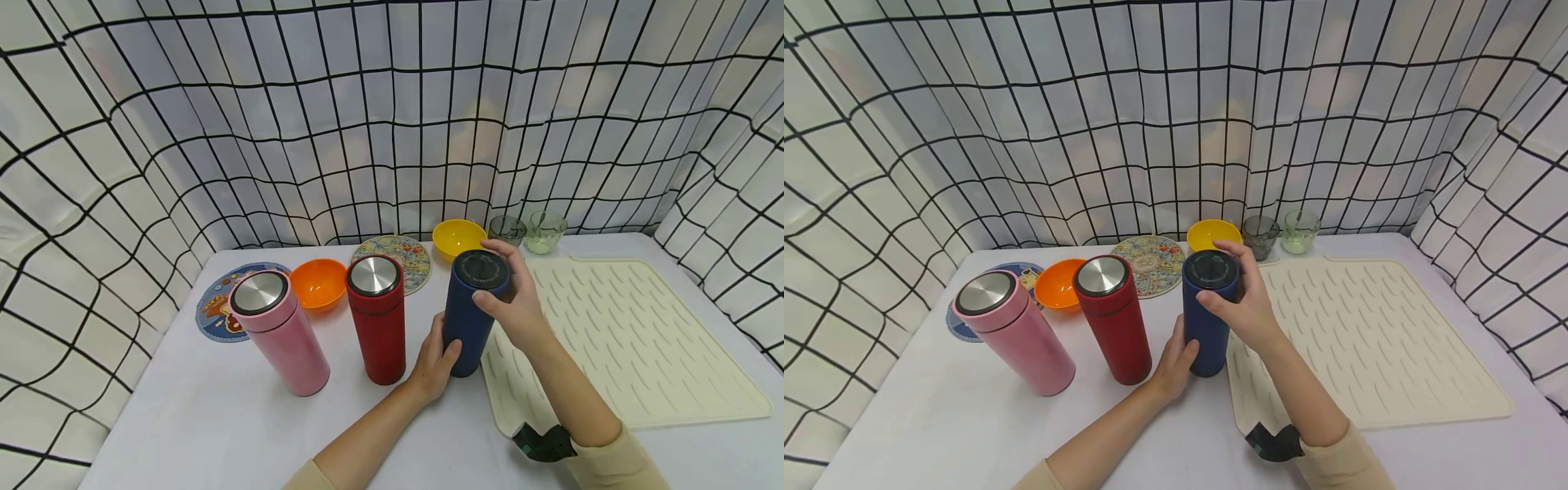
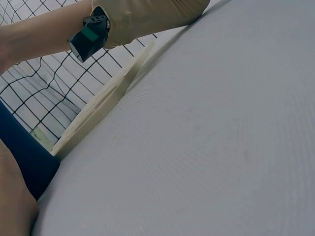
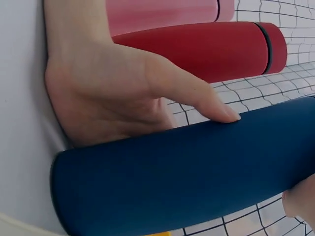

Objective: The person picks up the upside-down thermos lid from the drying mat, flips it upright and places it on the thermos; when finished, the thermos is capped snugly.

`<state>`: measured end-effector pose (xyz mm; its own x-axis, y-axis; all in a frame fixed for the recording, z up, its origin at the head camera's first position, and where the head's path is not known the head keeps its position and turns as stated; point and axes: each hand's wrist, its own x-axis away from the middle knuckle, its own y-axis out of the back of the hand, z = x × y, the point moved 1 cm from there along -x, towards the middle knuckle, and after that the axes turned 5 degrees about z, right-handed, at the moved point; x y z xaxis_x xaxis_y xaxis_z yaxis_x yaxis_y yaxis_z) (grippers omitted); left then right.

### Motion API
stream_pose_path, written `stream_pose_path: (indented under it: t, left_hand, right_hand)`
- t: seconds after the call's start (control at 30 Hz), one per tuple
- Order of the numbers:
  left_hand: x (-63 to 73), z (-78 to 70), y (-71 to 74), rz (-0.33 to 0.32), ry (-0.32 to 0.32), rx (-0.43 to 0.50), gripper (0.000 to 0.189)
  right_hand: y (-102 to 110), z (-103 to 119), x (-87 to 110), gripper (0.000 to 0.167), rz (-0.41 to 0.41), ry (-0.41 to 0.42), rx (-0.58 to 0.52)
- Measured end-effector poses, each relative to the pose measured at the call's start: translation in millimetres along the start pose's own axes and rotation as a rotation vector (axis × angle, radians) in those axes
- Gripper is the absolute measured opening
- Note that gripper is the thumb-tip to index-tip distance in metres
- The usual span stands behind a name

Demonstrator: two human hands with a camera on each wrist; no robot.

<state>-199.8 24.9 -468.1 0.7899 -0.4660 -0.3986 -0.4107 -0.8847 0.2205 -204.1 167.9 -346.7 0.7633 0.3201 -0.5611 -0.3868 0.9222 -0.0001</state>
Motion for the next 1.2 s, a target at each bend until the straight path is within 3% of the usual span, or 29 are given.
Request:
stream_pose_path:
  t: [0.13,0.3,0.6,0.77,0.87,1.0,1.07,1.2]
  left_hand:
    - [-0.1,0.6,-0.6,-0.003,0.007,-0.004,0.072]
    - [-0.2,0.0,-1.7,-0.001,0.016,0.006,0.07]
    - [-1.5,0.7,-2.4,0.0,-0.002,-0.03,0.075]
    - [-1.4,0.5,-2.3,0.0,0.018,-0.024,0.075]
    - [-1.4,-8.1,-0.5,0.014,0.027,-0.025,0.074]
    - [-2.2,-6.4,-0.2,0.026,0.013,-0.04,0.076]
    - [-2.5,3.2,-1.8,0.018,-0.001,-0.05,0.077]
    - [-2.2,2.3,-1.9,0.021,0.005,-0.047,0.076]
  right_hand:
    - [1,-1,0.8,0.073,0.042,-0.01,-0.012]
    - [3,-1,0.8,0.065,0.073,-0.016,-0.076]
    - [-2,1,0.7,0.063,-0.031,-0.02,-0.056]
    - [0,3,-0.2,0.051,0.053,-0.048,-0.106]
    - [3,4,-1.6,0.048,0.097,-0.051,-0.169]
    - [4,4,-1.7,0.053,0.06,-0.016,-0.18]
    - [3,3,-1.3,0.054,0.034,-0.023,-0.17]
    - [3,4,-1.0,0.055,0.061,-0.063,-0.145]
